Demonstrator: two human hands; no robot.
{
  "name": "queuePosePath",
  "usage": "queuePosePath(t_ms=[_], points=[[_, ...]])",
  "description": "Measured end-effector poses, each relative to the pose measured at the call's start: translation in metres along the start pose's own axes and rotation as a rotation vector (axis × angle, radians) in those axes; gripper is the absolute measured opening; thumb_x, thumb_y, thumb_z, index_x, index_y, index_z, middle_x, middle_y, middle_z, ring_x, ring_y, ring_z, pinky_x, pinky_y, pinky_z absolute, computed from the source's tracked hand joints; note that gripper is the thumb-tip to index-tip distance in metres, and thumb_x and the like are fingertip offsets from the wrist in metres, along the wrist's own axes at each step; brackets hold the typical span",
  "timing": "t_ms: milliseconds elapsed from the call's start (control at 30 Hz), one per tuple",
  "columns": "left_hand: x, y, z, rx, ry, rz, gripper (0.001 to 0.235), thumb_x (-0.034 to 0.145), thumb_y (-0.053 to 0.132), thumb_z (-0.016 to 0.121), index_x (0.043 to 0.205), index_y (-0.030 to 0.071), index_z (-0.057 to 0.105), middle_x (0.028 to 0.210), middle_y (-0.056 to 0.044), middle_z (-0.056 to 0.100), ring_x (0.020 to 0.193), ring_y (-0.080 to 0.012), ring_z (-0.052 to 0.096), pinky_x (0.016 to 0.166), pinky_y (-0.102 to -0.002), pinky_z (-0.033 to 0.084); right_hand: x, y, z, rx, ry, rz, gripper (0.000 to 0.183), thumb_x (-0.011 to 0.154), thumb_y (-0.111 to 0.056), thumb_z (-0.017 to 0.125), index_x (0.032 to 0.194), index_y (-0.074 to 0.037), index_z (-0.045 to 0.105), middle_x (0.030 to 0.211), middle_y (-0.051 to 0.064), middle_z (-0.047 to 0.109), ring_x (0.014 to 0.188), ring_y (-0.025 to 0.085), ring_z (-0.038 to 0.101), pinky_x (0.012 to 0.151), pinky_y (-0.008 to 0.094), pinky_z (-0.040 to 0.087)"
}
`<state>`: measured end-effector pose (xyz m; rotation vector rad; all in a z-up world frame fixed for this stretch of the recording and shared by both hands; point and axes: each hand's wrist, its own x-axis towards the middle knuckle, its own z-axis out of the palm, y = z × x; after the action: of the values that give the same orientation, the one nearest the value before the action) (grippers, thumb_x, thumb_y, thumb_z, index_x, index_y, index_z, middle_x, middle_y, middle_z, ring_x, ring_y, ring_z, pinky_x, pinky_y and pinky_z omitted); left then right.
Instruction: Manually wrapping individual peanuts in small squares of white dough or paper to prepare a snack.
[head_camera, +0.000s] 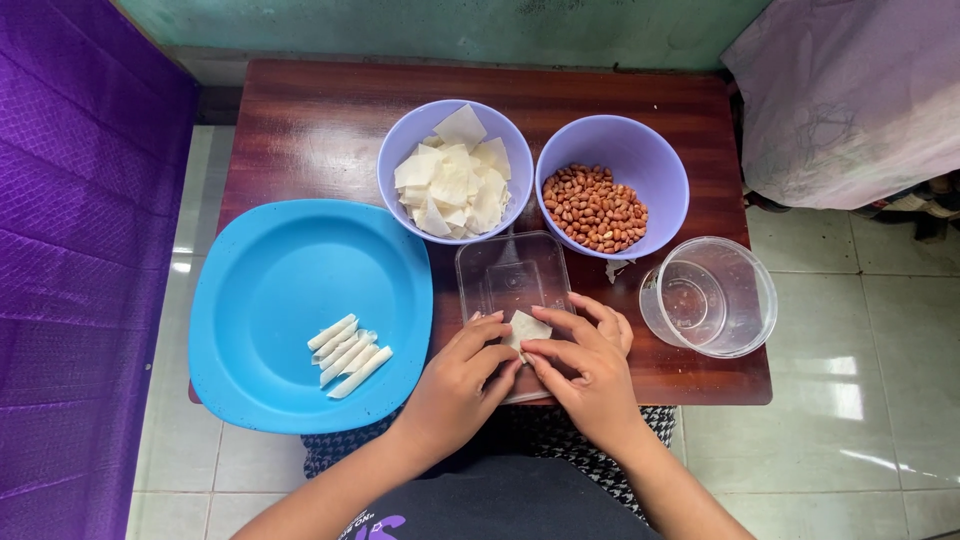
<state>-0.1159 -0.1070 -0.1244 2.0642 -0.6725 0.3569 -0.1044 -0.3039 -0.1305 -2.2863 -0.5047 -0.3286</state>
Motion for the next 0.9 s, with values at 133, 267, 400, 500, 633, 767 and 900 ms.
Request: queuePosePath(t_ms=[133, 267, 400, 500, 633, 767, 900], points=[[0.0016, -0.0011, 0.0006, 0.039, -0.029, 0.017, 0.009, 0.098, 0.003, 0.065, 0.101, -0.005, 0.066, 0.116, -0.019, 0.063, 0.120, -0.0407, 0.063, 0.112, -0.053, 0.048, 0.0012, -0.0015, -0.0006, 0.021, 0.012, 0.005, 0.008, 0.088, -0.026, 0.075, 0.094, -0.025, 0.080, 0.127, -0.005, 0.070, 0.133, 0.028, 0.049, 0.115, 0.051, 0.024], [0.0008, -0.0018, 0.0021, 0.053, -0.045, -0.018, 0.010, 0.099, 0.006, 0.063, 0.103, -0.004, 0.065, 0.117, -0.018, 0.064, 0.125, -0.0388, 0.061, 0.113, -0.051, 0.047, -0.0011, -0.0054, -0.0014, -0.037, 0.033, -0.032, 0.013, 0.085, -0.022, 0.078, 0.096, -0.028, 0.079, 0.128, -0.006, 0.069, 0.136, 0.029, 0.049, 0.117, 0.057, 0.018], [0.0015, -0.0013, 0.0031, 0.036, -0.043, -0.062, 0.011, 0.101, 0.008, 0.060, 0.104, -0.001, 0.065, 0.108, -0.014, 0.066, 0.125, -0.0376, 0.061, 0.110, -0.050, 0.048, -0.0015, -0.0075, -0.0022, -0.074, 0.023, -0.070, 0.019, 0.081, -0.025, 0.080, 0.100, -0.028, 0.078, 0.133, -0.006, 0.066, 0.138, 0.030, 0.047, 0.119, 0.060, 0.012], [0.0018, -0.0032, 0.0043, 0.028, -0.040, -0.055, 0.010, 0.101, 0.006, 0.060, 0.103, -0.001, 0.065, 0.108, -0.015, 0.065, 0.123, -0.0370, 0.062, 0.110, -0.049, 0.048, -0.0017, -0.0053, -0.0004, -0.091, 0.037, -0.092, 0.019, 0.082, -0.026, 0.081, 0.101, -0.029, 0.077, 0.135, -0.007, 0.065, 0.138, 0.030, 0.048, 0.120, 0.061, 0.010], [0.0013, -0.0028, 0.0027, 0.003, -0.038, -0.050, 0.009, 0.099, 0.004, 0.061, 0.104, -0.002, 0.064, 0.110, -0.015, 0.064, 0.124, -0.0367, 0.061, 0.112, -0.050, 0.047, -0.0007, -0.0054, -0.0001, -0.086, 0.025, -0.076, 0.015, 0.084, -0.028, 0.080, 0.099, -0.031, 0.078, 0.134, -0.007, 0.065, 0.138, 0.030, 0.048, 0.120, 0.060, 0.009], [0.0021, -0.0027, 0.0026, 0.008, -0.016, -0.034, 0.007, 0.098, 0.003, 0.063, 0.103, -0.002, 0.065, 0.109, -0.015, 0.065, 0.122, -0.0363, 0.062, 0.111, -0.050, 0.048, -0.0005, -0.0051, -0.0007, -0.058, -0.004, -0.030, 0.010, 0.089, -0.028, 0.074, 0.097, -0.031, 0.079, 0.134, -0.008, 0.066, 0.139, 0.029, 0.046, 0.119, 0.060, 0.008], [0.0024, -0.0035, 0.0025, -0.015, 0.003, -0.033, 0.008, 0.093, 0.002, 0.068, 0.100, -0.002, 0.066, 0.107, -0.015, 0.066, 0.121, -0.0357, 0.063, 0.111, -0.048, 0.049, -0.0004, -0.0032, -0.0018, -0.043, -0.030, -0.022, 0.013, 0.090, -0.027, 0.072, 0.100, -0.031, 0.079, 0.136, -0.007, 0.065, 0.141, 0.030, 0.044, 0.119, 0.060, 0.007]])
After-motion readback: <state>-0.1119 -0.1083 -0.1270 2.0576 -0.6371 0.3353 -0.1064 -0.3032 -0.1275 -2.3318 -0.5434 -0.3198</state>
